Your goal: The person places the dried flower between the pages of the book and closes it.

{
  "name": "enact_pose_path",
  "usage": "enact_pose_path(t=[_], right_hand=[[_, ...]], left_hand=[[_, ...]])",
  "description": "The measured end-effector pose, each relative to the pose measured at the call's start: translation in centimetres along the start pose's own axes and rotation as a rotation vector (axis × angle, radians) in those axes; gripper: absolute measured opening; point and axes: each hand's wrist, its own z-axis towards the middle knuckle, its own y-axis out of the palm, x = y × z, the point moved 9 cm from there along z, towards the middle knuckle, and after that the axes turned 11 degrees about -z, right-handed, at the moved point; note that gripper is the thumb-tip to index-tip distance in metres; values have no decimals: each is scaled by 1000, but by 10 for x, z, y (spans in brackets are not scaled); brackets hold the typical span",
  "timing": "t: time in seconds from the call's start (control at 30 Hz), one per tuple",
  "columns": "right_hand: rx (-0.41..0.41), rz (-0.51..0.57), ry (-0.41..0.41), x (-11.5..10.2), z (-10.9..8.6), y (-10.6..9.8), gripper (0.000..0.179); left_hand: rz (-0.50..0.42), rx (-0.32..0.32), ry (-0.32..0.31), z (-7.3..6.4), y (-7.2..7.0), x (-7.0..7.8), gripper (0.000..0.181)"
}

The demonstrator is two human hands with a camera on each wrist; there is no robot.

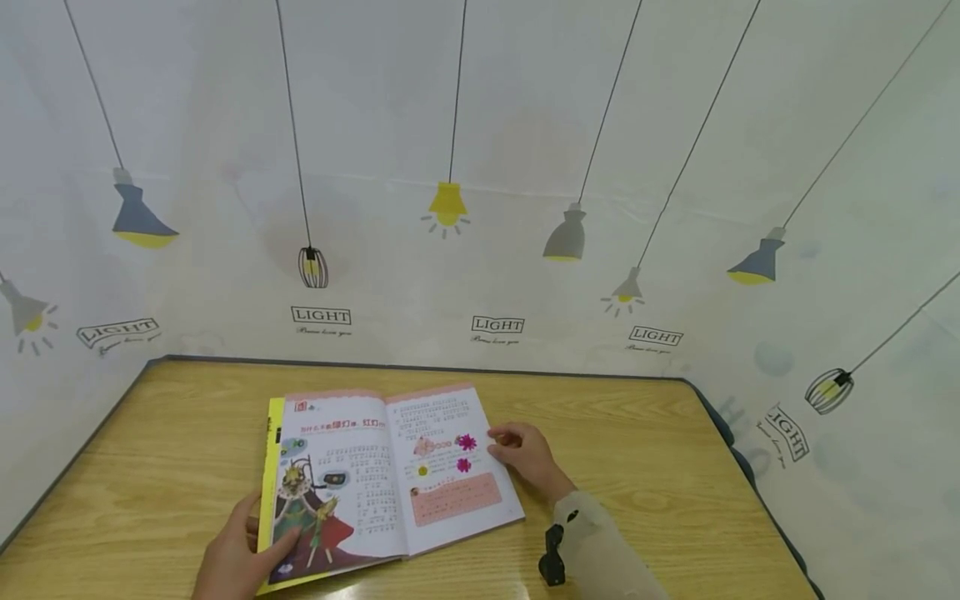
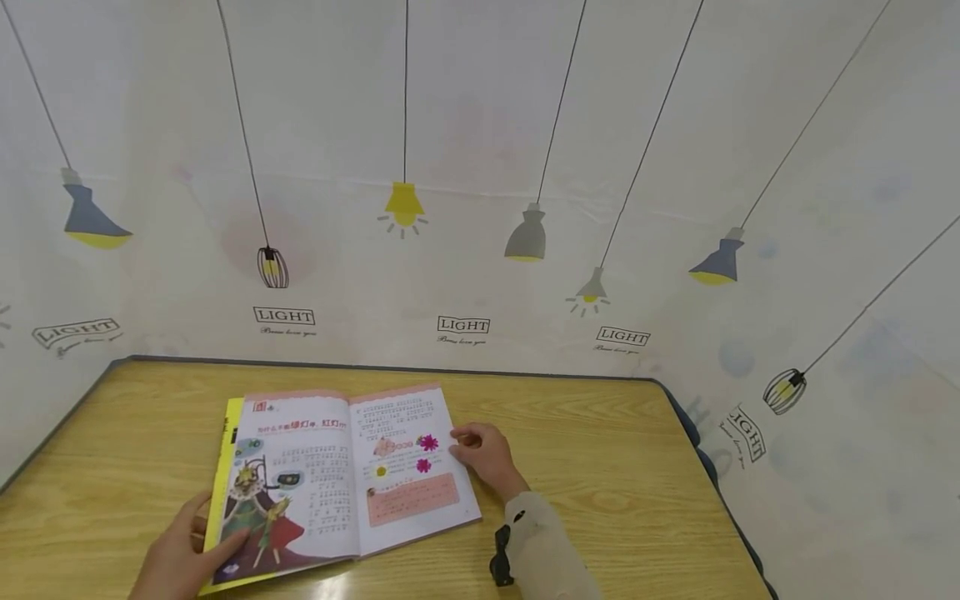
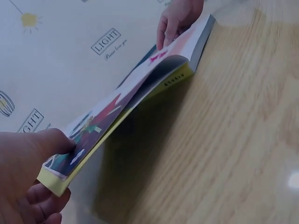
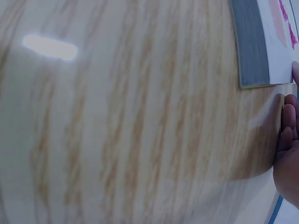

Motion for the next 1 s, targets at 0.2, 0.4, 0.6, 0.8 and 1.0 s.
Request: enact_pose_path(t=[0.2, 0.4, 0.6, 0.8, 1.0], right_hand=[[3, 10, -3, 1, -1, 0, 24], [0, 20, 2, 1, -2, 1, 23], [11, 17, 2, 2, -2, 1, 22], [29, -10, -10, 3, -1, 2, 21], [32, -15, -6, 2, -2, 1, 21]], left_hand=[[-14, 17, 28, -11, -1, 15, 100], [17, 43, 75, -21, -2, 38, 88], [-18, 60, 127, -34, -2, 61, 78], [-85, 78, 175, -44, 0, 81, 75], [-144, 97, 260, -54, 4, 97, 70]])
